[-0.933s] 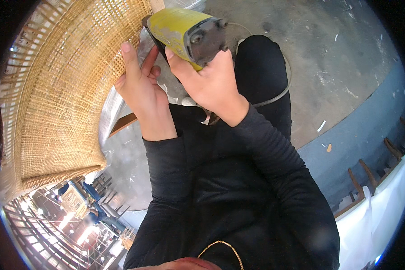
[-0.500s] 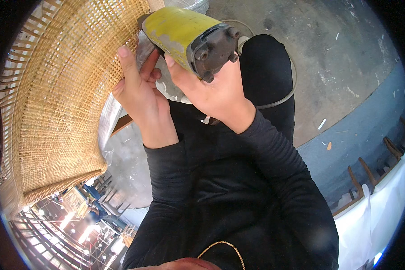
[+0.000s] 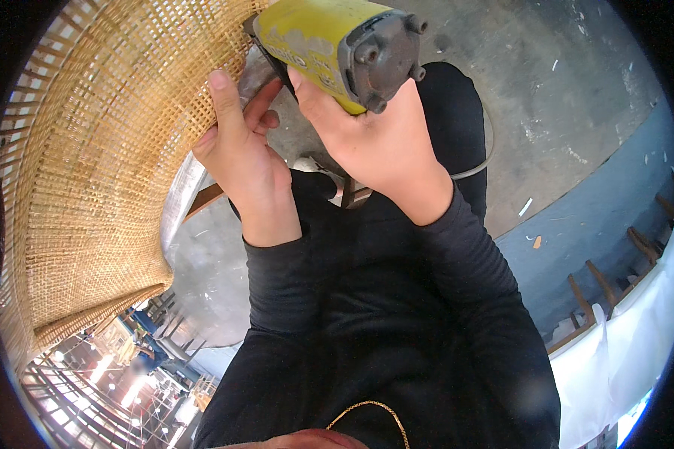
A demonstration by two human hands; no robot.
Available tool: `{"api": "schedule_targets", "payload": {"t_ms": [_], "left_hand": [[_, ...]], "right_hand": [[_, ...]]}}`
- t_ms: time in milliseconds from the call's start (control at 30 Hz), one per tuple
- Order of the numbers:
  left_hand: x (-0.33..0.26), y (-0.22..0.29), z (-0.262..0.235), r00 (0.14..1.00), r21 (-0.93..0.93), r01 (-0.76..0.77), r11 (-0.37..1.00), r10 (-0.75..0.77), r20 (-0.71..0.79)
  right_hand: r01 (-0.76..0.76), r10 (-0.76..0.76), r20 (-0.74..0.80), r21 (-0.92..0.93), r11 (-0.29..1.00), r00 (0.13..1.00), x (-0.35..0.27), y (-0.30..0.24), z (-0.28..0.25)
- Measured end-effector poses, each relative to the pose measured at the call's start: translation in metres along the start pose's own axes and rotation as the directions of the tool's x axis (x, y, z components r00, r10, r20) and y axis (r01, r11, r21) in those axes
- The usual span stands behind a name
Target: The person attaches woven cane webbing to the underside of a wooden chair seat. They use a pneumatic staple gun to secure the webbing along the edges, periodically repositioning the chair and using a screwdriver to adjust the material. The task is performed in a workshop environment with other furniture frames visible.
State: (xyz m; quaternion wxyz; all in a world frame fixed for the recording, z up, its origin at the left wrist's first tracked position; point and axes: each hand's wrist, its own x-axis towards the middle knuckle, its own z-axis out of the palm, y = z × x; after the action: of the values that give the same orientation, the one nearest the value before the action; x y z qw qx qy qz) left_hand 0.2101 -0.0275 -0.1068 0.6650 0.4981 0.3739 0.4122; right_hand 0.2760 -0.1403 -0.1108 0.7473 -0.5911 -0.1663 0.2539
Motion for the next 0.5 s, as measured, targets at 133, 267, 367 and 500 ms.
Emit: {"api": "schedule_targets", "payload": {"t_ms": [133,267,367,500], "left_hand": [[-0.001,-0.001,-0.001,1.0,-0.002,0.011,1.0,-0.011,-0.006],[-0.003,0.002,0.002,1.0,-0.019,-0.006,1.0,0.006,0.011],[0.0,-0.001,0.0,1.0,-0.03,-0.008,1.0,0.009,0.024],[0.003,-0.001,-0.003,1.0,-0.027,-0.005,1.0,0.006,0.02]], "right_hand": [[-0.02,0.02,0.005,-0.023,1.0,1.0,0.0,-0.007,0.0],[-0.01,0.01,-0.006,-0.023,1.0,1.0,0.001,-0.01,-0.001],[0.017,-0.017,-0.029,0.003,1.0,0.999,0.001,-0.009,-0.001],[0.049,-0.046,-0.051,0.062,0.997,0.998,-0.001,-0.004,0.008]]}}
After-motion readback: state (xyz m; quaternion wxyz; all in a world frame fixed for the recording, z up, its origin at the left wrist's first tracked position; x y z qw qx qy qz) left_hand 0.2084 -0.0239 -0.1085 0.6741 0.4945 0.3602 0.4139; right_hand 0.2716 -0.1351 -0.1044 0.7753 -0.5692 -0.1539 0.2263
